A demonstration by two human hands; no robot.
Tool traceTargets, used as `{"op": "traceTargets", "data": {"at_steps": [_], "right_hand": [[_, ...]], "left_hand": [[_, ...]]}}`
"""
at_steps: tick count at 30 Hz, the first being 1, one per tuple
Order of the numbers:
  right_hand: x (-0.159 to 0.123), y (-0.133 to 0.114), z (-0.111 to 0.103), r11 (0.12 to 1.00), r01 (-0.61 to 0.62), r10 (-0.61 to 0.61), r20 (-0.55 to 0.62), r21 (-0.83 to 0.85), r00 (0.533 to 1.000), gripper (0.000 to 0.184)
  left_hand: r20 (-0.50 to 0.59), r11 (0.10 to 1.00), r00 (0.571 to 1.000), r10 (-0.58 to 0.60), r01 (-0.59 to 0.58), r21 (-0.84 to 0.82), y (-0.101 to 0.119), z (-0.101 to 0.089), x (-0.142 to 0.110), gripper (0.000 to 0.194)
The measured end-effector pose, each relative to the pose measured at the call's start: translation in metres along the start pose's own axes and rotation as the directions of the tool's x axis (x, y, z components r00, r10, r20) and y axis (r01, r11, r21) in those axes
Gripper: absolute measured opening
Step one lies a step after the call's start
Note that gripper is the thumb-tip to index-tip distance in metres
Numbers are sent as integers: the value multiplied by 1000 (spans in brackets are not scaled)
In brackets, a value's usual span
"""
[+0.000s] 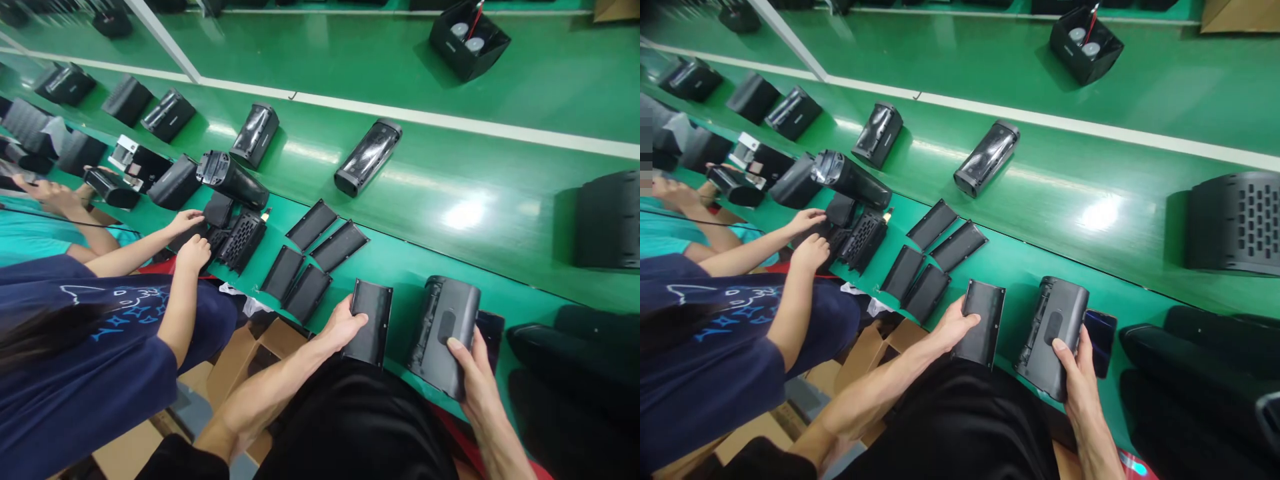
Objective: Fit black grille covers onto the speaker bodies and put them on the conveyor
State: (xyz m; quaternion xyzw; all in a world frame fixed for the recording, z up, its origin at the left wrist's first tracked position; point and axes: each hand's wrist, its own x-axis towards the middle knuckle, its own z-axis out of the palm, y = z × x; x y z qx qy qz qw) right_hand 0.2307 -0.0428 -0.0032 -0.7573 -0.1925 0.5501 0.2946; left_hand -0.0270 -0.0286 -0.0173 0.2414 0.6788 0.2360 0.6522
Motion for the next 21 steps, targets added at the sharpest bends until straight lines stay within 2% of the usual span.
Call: {"op": "traceTargets", "data": {"at_steps": [8,21], "right_hand": [[-3,-4,2,1000,-3,2,19,7,1000,114],[-3,-4,3,1000,6,-6,2,10,1000,114]], "left_hand": [[-6,999,999,33,-33,-18,-3,2,2,43],[23,999,1000,12,-11,-40,-6,2,4,42]]}}
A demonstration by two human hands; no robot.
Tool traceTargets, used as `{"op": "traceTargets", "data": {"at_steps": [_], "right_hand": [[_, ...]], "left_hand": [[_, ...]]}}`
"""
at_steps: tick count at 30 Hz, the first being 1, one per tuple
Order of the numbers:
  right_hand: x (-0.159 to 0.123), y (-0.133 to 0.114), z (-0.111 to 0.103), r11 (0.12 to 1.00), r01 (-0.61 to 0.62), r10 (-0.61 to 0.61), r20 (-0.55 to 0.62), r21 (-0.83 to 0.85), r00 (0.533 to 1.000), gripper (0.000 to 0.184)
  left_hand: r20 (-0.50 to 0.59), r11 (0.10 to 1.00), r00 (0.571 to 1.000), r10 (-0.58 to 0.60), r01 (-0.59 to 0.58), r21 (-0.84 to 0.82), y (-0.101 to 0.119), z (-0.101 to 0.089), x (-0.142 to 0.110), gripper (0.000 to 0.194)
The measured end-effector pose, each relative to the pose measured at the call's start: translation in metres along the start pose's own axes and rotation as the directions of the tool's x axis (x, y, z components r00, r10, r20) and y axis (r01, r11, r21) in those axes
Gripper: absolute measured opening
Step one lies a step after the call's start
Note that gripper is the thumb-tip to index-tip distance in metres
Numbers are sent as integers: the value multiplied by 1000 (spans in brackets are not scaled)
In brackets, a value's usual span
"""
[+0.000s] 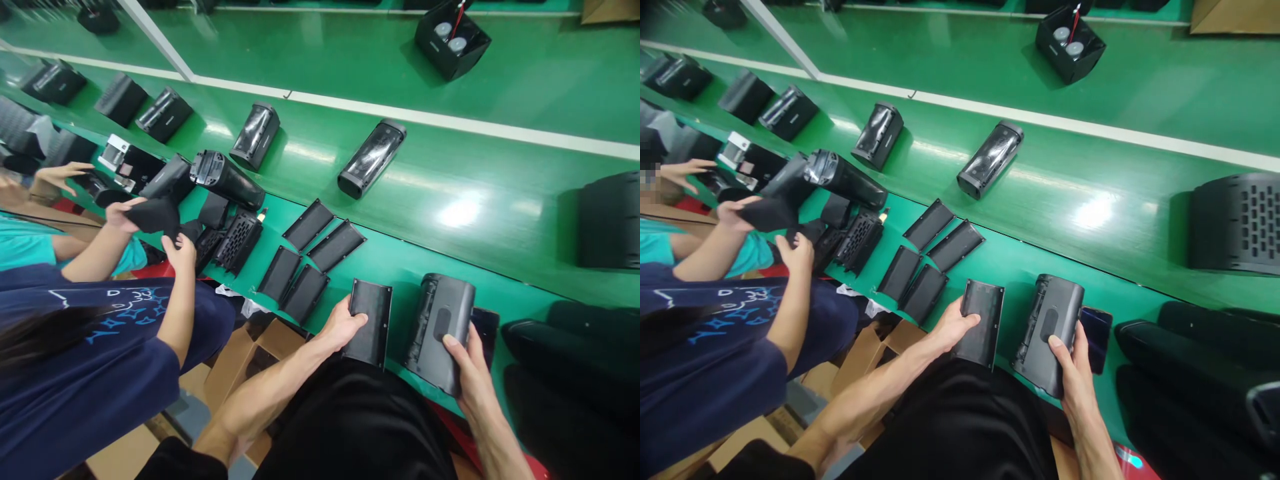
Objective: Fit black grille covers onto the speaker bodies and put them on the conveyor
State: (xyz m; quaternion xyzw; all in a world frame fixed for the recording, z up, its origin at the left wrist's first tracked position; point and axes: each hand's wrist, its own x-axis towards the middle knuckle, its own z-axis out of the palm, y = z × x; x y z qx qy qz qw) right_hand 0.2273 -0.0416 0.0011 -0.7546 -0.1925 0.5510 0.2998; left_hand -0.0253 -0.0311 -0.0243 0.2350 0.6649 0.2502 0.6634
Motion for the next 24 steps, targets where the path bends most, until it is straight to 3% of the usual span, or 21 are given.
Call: {"op": "traceTargets", "data": {"at_steps": [6,9,12,16,24], "right_hand": [[-1,-2,1,1000,3,-3,0,-24,1000,112],[0,-3,2,999,-15,15,-12,-37,1000,115],[0,-1,2,999,-21,20,-16,-27,1000,116],[0,0,2,1000,1,-1,-29,-4,1000,113],[-1,-1,2,1000,-20,21,-25,16,999,116]], "left_hand": [[-11,1000,1000,-8,8,-25,-1,2,0,43],[5,991,999,-36,37,-128,1,0,-1,47],[141,908,984,-108,155,-390,3,-8,-1,54],[420,700,896,-146,394,-596,5,-25,3,73],[512,633,856,-69,434,-641,7,-34,5,78]]}}
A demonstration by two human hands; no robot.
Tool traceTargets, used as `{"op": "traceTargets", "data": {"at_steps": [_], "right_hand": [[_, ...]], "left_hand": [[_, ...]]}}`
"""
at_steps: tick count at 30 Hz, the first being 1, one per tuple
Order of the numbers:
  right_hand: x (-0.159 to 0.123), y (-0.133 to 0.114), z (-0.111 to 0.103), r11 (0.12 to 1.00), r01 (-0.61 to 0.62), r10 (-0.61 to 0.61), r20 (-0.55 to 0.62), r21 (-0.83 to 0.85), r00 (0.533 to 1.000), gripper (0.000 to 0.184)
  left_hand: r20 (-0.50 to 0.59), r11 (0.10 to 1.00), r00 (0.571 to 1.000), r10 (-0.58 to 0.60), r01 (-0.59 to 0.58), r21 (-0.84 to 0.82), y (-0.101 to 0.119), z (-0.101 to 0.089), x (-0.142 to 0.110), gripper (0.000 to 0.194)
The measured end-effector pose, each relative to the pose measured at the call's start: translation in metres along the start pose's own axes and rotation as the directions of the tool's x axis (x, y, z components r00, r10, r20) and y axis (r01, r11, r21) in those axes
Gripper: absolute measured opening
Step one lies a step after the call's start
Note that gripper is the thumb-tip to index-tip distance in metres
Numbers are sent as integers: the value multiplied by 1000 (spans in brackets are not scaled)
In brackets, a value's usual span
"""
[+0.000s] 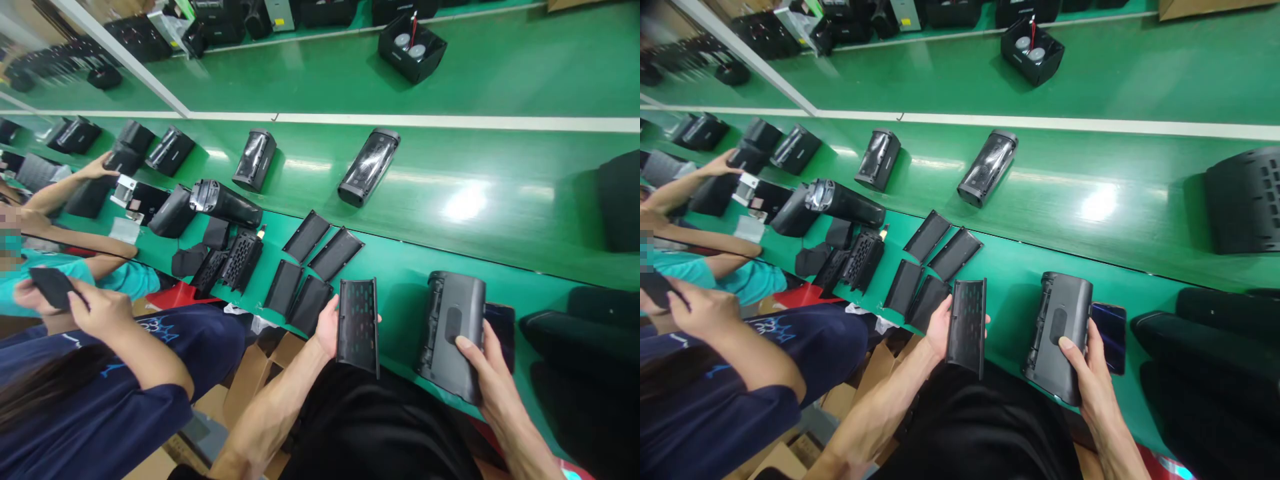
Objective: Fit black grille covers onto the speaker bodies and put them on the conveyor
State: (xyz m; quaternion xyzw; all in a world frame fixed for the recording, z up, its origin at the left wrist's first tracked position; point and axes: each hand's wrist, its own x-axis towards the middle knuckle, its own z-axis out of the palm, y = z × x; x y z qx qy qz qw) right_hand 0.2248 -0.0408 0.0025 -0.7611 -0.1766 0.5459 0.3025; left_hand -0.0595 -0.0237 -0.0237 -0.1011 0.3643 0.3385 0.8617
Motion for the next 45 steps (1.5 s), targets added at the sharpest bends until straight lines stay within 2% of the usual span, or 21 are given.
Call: {"op": "traceTargets", "data": {"at_steps": [6,10,14,17,25,30,36,45], "right_hand": [[2,4,-1,1000,-23,23,4,12,1000,119],[2,2,1,1000,-21,21,-1,9,1000,120],[1,-1,2,1000,-20,20,-1,13,1000,119],[-2,-2,2,999,-25,25,10,25,1000,117],[2,4,-1,999,-41,41,-10,-7,999,119],[7,7,-2,1000,-24,24,-3,9,1000,119],[7,7,-4,999,-30,30,6,19,1000,122],[2,5,-3,999,-38,38,4,11,999,117]], "left_hand": [[-14,1000,1000,5,-6,-2,0,5,1,76],[-3,1000,1000,4,-4,7,-2,8,-1,81],[-39,986,995,96,-89,144,-9,6,-4,70],[-99,953,980,172,-140,270,-16,4,-5,71],[-133,927,971,196,-139,347,-25,4,-1,73],[-128,921,974,187,-128,368,-23,5,-1,73],[-67,923,981,180,-145,356,-24,9,0,68],[-133,925,973,191,-133,356,-23,12,-1,68]]}}
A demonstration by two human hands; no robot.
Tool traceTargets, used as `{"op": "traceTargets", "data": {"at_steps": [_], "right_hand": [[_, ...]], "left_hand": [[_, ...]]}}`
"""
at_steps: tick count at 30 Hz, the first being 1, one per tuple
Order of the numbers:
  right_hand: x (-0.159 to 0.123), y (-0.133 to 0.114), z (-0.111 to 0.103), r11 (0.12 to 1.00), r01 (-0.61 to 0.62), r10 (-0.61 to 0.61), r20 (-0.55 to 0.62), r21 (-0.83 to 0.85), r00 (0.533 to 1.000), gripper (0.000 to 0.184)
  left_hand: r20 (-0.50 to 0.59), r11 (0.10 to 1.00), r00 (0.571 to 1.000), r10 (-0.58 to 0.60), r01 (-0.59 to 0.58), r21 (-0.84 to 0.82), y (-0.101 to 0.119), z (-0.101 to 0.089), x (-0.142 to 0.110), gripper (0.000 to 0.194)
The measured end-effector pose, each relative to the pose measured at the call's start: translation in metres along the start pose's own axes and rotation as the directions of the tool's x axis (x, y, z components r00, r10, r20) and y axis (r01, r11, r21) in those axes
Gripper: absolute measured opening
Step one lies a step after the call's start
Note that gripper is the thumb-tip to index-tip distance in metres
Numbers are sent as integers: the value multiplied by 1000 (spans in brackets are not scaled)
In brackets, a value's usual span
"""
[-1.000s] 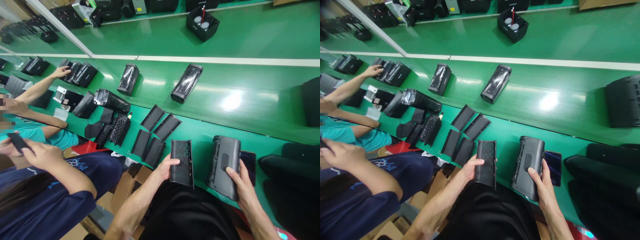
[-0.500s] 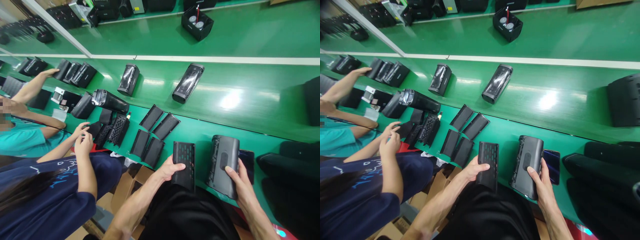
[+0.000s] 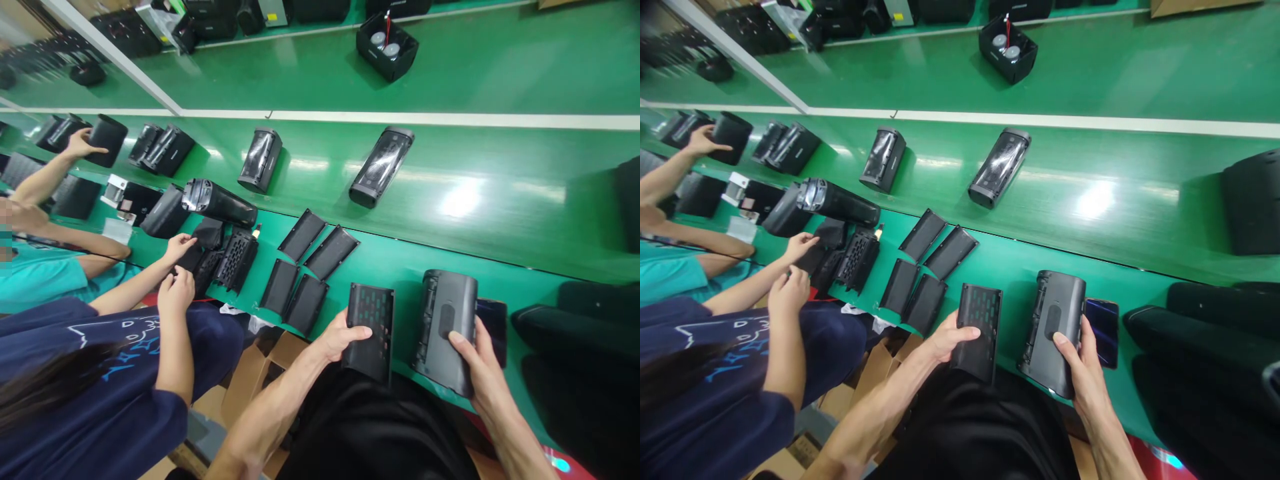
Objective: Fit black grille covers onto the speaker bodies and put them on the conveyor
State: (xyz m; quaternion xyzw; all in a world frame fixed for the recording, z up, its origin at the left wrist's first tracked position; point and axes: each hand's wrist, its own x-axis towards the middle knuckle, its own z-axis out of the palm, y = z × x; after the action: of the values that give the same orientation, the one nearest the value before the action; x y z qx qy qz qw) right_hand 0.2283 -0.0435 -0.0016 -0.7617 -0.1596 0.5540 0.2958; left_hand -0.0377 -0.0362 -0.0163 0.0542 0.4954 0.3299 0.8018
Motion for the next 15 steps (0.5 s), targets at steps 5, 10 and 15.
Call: {"op": "traceTargets", "data": {"at_steps": [5,10,15], "right_hand": [[2,1,1,1000,9,-9,-5,-8,1000,116],[1,-1,0,999,28,-29,-16,-24,999,114],[-2,-10,-1,999,48,-48,-26,-10,999,111]], "left_hand": [[-42,1000,999,9,-8,21,0,3,0,64],[66,995,998,-10,17,-101,0,-1,-1,59],[275,918,955,-113,206,-338,5,-5,3,80]]}}
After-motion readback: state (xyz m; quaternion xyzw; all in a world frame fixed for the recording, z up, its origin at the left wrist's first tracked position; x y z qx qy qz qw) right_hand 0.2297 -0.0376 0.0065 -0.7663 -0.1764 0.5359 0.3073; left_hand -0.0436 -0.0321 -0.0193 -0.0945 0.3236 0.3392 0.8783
